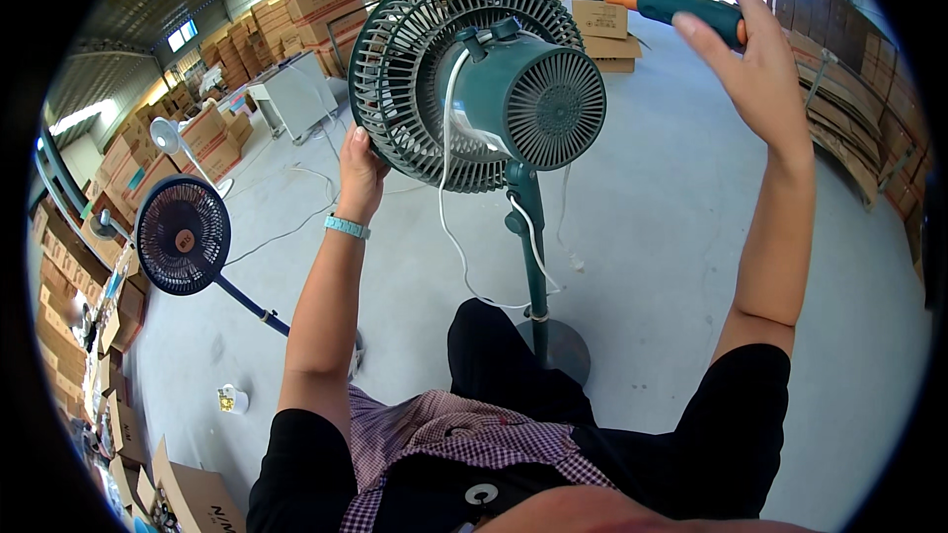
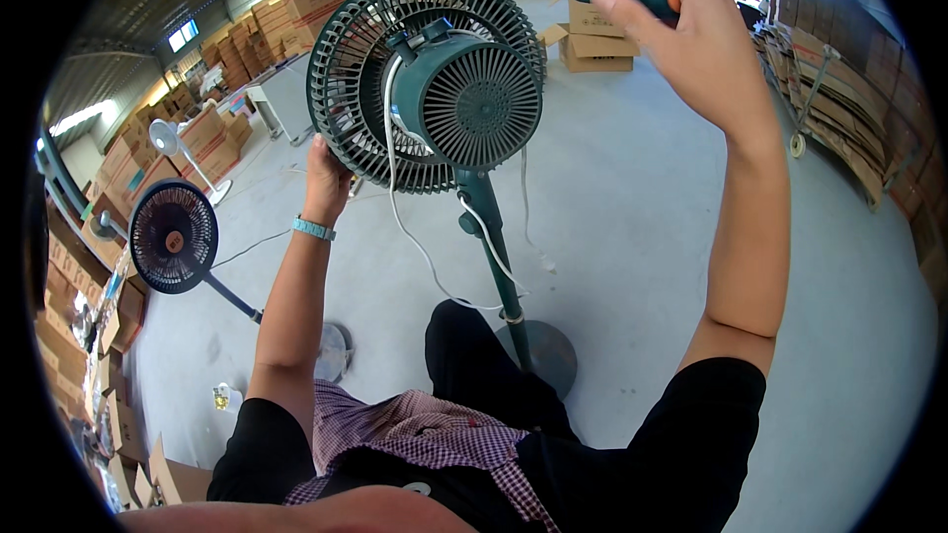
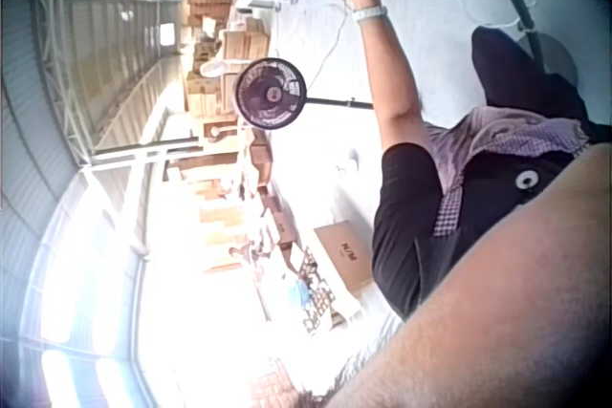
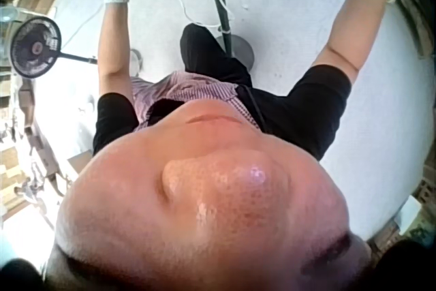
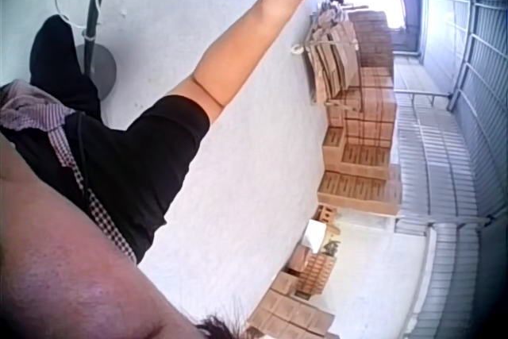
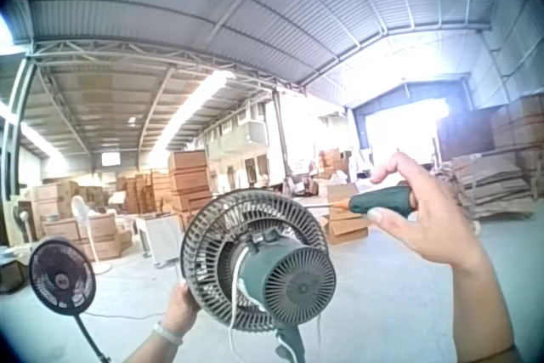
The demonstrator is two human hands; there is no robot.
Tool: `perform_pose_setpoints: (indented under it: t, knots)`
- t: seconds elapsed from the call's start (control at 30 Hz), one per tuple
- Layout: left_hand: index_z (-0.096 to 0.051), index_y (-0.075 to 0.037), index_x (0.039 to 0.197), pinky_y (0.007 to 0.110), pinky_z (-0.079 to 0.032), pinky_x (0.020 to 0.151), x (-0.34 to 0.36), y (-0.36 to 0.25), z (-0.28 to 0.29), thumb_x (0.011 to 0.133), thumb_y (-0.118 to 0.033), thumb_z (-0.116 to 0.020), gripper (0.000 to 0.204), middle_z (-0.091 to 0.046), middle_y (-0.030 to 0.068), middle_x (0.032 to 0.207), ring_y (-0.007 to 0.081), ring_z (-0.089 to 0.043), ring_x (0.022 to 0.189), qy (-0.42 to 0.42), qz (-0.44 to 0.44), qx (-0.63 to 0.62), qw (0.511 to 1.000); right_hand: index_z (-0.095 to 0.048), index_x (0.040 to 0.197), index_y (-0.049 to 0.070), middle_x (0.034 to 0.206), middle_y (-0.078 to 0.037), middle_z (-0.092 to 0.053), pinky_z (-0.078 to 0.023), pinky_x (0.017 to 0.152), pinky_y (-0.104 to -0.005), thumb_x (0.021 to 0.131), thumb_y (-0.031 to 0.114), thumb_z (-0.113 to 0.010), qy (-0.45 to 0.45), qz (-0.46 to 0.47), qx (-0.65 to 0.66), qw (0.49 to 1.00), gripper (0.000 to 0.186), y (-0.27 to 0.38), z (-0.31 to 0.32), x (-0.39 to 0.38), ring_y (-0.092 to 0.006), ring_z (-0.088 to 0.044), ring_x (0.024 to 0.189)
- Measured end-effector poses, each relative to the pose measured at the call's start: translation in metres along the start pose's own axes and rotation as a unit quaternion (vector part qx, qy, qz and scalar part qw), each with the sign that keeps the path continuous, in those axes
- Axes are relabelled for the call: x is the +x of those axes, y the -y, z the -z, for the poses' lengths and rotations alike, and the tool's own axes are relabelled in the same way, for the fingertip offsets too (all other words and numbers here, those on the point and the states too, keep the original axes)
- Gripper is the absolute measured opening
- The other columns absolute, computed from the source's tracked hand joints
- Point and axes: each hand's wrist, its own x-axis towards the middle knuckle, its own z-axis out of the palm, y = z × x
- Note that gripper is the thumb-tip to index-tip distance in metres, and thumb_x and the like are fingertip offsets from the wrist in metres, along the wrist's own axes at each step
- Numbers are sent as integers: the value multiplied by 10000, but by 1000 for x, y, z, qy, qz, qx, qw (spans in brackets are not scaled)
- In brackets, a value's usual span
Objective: The person uses a screwdriver to tighten or adjust components on the back of a green electric stand fan.
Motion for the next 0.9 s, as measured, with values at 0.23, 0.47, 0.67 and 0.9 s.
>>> perform_pose_setpoints:
  t: [0.23,0.47,0.67,0.9]
  knots:
    - [-477,-116,1321,181,-433,578,5,2,4,889,-609,-544,658,-629,-37,1051,39,-597,804,-1,-1,0,1000,-615,1044,41,912,-44,-630,-500,660,-227,878,218,-709,-80,-86,55,992,260,5,-4,8,-106,-626,726]
    - [-451,-118,1383,175,-236,451,4,13,13,918,-525,-546,625,-544,-80,823,11,-336,504,-34,11,-2,999,-634,1008,12,893,-86,-650,-489,533,-192,899,204,-696,-379,24,23,925,230,25,19,3,-105,-620,605]
    - [-415,-133,1428,190,-192,446,-3,3,6,944,-438,-546,587,-424,-96,714,15,-262,495,-18,28,-20,999,-545,1086,3,932,-177,-666,-516,549,-209,919,185,-622,-245,116,123,955,259,84,7,6,-167,-641,624]
    - [-459,-127,1371,190,-217,458,-8,-11,-2,968,-368,-550,479,-460,-72,826,14,-288,526,-32,49,-9,998,-523,1087,25,937,-175,-660,-521,511,-208,900,164,-625,-200,149,106,963,254,105,-17,2,-176,-639,651]
